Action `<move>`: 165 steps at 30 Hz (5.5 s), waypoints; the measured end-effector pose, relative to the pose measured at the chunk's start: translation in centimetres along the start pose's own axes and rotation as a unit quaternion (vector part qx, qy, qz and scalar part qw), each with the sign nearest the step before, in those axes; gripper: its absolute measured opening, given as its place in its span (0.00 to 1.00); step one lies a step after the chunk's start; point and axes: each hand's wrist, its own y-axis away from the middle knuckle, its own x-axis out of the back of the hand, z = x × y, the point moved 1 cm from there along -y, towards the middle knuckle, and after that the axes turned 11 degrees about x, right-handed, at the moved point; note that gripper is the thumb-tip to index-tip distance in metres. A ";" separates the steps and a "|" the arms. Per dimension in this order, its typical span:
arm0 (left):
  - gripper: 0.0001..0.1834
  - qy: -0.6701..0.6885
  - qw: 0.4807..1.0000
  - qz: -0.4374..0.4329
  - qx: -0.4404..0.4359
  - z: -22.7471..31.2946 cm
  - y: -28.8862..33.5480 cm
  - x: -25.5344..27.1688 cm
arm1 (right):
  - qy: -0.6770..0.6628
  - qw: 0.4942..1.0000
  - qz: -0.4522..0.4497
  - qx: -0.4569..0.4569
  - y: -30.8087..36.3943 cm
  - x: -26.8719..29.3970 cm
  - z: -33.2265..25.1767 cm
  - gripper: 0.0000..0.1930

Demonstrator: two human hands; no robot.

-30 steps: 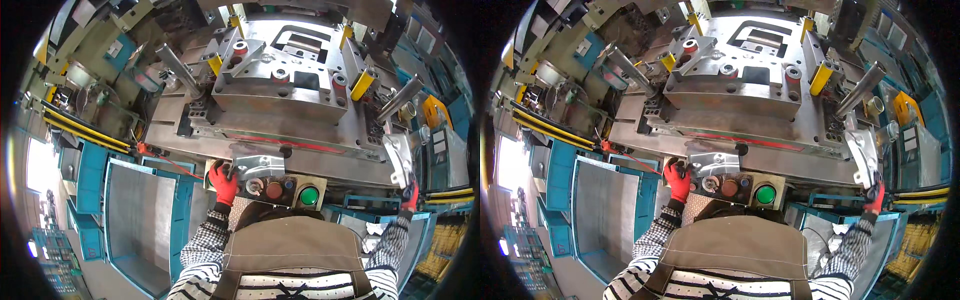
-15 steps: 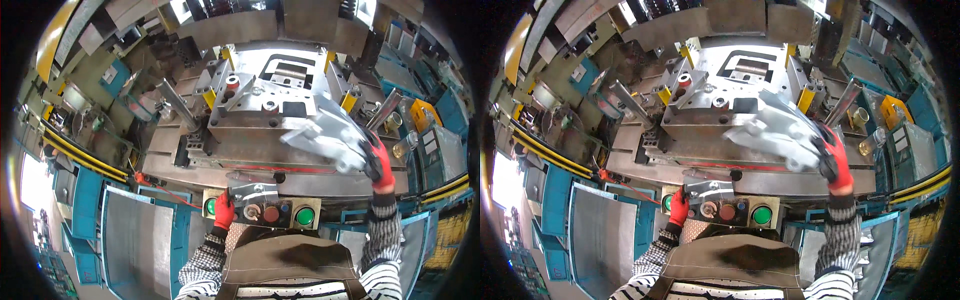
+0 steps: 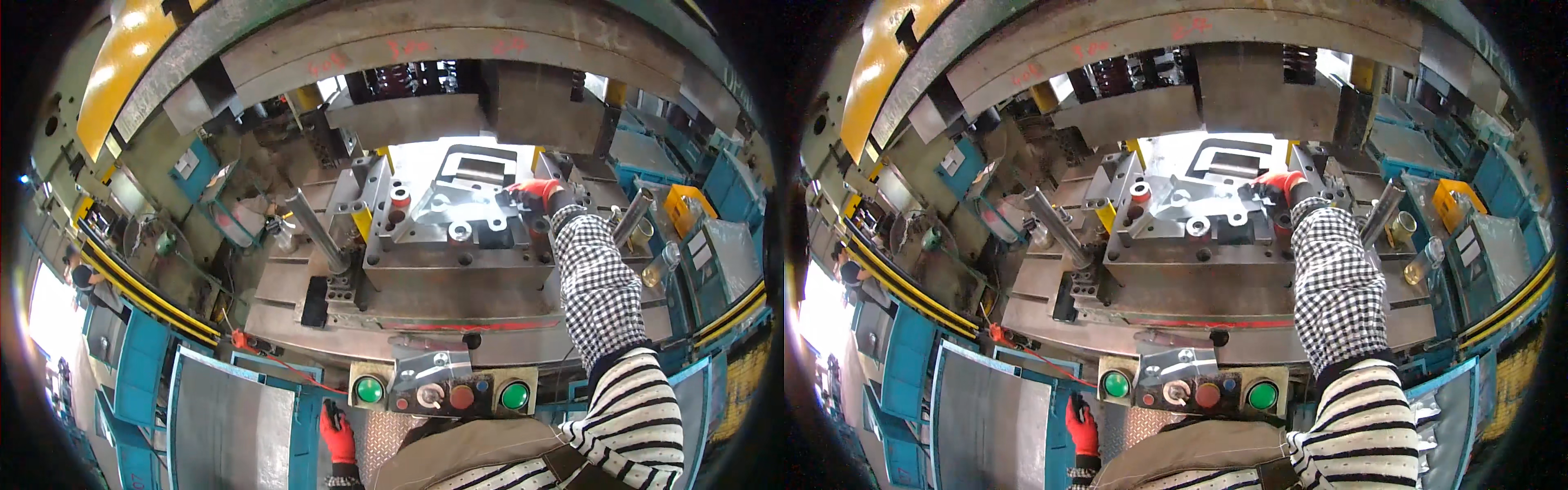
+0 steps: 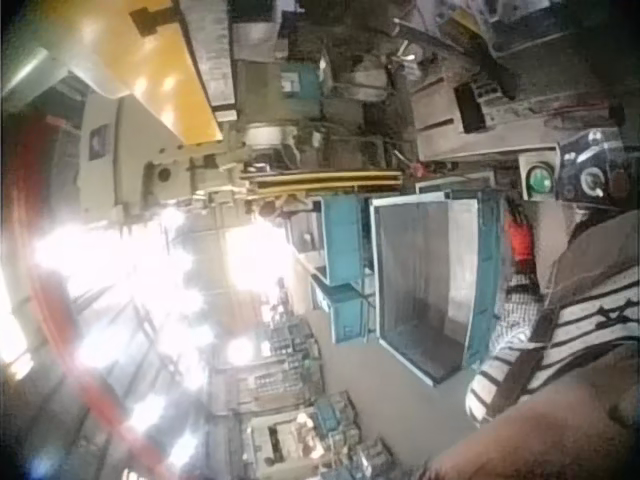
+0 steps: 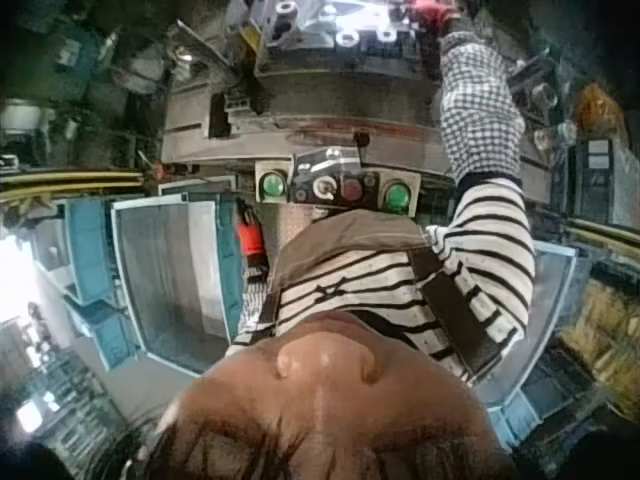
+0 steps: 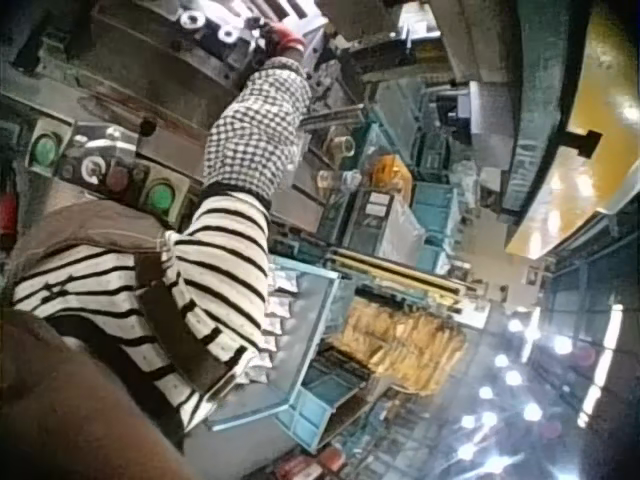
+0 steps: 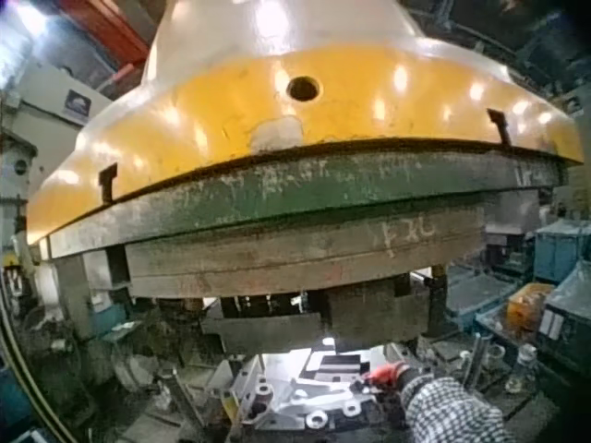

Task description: Operating a metal stamping press to form and stamp metal components.

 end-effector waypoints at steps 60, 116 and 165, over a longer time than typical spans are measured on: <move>0.62 0.026 0.951 -0.228 0.206 -1.9 -7.1 -9.9 | -0.145 0.845 0.253 -0.448 34.3 -49.1 -29.8 0.48; 0.27 -0.066 0.959 -0.167 -0.221 22.3 -4.3 -10.9 | -0.019 0.737 0.410 -0.537 59.2 -25.3 7.6 0.29; 0.34 0.080 0.994 -0.043 0.052 0.2 -2.5 -2.5 | 0.001 0.958 -0.003 -0.287 -0.3 -2.8 -3.3 0.34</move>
